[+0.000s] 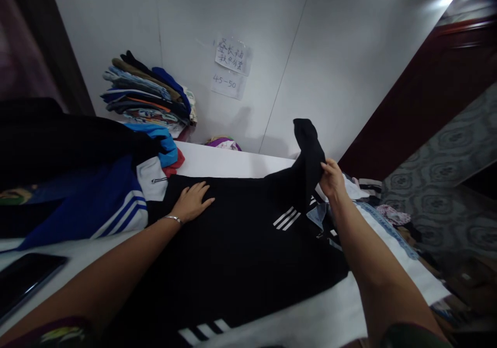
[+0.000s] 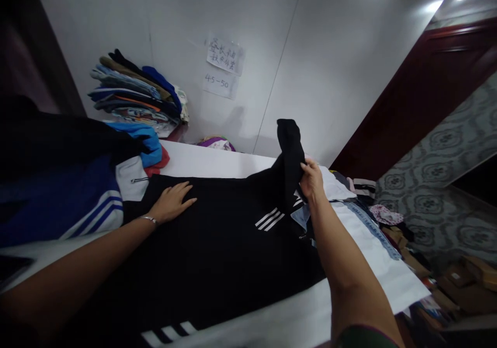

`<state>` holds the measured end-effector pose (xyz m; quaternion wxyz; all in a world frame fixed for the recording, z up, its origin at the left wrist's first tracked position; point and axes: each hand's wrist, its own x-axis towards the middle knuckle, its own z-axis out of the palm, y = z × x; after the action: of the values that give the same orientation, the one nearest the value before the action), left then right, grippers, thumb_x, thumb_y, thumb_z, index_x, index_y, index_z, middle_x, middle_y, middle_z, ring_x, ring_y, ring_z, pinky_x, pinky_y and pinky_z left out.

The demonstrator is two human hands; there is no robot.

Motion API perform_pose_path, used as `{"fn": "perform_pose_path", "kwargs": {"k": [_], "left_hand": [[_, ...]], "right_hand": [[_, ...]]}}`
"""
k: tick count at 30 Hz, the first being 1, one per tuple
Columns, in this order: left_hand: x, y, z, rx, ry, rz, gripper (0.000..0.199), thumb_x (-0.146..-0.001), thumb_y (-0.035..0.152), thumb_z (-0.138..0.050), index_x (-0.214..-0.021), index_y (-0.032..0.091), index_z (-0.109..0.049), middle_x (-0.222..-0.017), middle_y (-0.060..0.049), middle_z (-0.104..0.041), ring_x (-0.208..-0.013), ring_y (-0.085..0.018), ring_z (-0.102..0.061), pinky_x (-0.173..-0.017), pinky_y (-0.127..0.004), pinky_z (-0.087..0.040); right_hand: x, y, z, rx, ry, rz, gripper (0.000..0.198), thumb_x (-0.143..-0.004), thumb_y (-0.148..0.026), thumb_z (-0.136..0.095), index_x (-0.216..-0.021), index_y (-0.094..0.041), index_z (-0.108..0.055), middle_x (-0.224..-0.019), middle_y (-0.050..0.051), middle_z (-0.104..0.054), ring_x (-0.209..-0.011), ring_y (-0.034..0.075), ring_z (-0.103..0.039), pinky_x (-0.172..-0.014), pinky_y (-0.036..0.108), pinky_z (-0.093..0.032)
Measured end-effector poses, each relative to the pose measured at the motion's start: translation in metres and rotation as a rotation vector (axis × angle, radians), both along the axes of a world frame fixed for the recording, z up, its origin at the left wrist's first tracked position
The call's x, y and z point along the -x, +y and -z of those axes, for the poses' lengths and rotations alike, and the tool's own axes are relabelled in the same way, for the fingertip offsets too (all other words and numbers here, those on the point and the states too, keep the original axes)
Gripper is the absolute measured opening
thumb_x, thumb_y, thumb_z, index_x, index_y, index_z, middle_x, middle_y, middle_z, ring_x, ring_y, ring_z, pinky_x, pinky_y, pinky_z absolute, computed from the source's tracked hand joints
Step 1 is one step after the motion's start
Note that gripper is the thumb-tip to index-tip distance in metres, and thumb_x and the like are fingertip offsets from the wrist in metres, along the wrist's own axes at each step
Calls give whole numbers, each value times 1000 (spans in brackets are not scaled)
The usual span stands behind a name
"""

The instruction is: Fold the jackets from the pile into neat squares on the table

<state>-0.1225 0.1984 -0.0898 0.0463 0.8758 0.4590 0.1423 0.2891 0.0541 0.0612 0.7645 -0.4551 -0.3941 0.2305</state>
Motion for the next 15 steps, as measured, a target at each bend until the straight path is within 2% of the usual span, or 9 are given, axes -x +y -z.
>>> {"fn": "perform_pose_path", "kwargs": {"k": [4, 6, 8, 9, 11, 13, 15], "left_hand": [[3, 1, -21, -187, -90, -1, 51, -90, 42, -34, -129, 15, -52, -140, -13, -47, -130, -25, -40, -106, -40, -29], [3, 8, -32, -199, -43, -18, 48, -88, 30, -34, -132, 15, -49, -143, -12, -44, -133, -24, -36, -108, -40, -25], [2, 17, -41, -132, 84, -21, 54, -82, 18, -36, -135, 15, -45, -146, -12, -41, -137, -24, -31, -110, -44, -20], [2, 22, -44, -86, 152, -23, 58, -77, 14, -39, -135, 15, -46, -144, -13, -45, -136, -26, -32, -110, -47, -18], [2, 31, -50, -14, 252, -34, 59, -69, 12, -45, -126, 16, -55, -127, -15, -60, -128, -31, -43, -106, -54, -20], [2, 37, -58, 0, 293, -40, 49, -62, 13, -50, -108, 15, -65, -105, -16, -69, -112, -34, -55, -100, -57, -24], [4, 38, -70, -31, 312, -31, 36, -60, 13, -53, -92, 14, -69, -96, -18, -70, -102, -35, -59, -98, -56, -25]], "right_hand": [[9, -58, 28, 204, 17, -108, 38, -67, -31, -69, -104, -27, -63, -108, 0, -68, -99, 21, -63, -87, 37, -50], [12, -75, 43, 313, 61, -128, 38, -66, -31, -69, -103, -25, -65, -102, 2, -70, -94, 22, -64, -82, 36, -51], [13, -84, 54, 377, 132, -141, 35, -62, -28, -70, -97, -24, -67, -87, 1, -71, -81, 19, -64, -74, 33, -51], [12, -86, 58, 388, 165, -145, 32, -61, -26, -71, -92, -24, -68, -80, 0, -70, -75, 18, -63, -70, 31, -50], [11, -87, 61, 369, 194, -147, 25, -58, -24, -70, -83, -23, -68, -73, -2, -67, -68, 15, -61, -64, 28, -48], [9, -85, 60, 317, 174, -123, 20, -56, -22, -69, -76, -22, -67, -70, -2, -65, -65, 14, -58, -61, 26, -45], [4, -85, 55, 247, 141, -71, 17, -54, -20, -68, -71, -20, -65, -66, -3, -63, -63, 13, -56, -59, 25, -42]]}}
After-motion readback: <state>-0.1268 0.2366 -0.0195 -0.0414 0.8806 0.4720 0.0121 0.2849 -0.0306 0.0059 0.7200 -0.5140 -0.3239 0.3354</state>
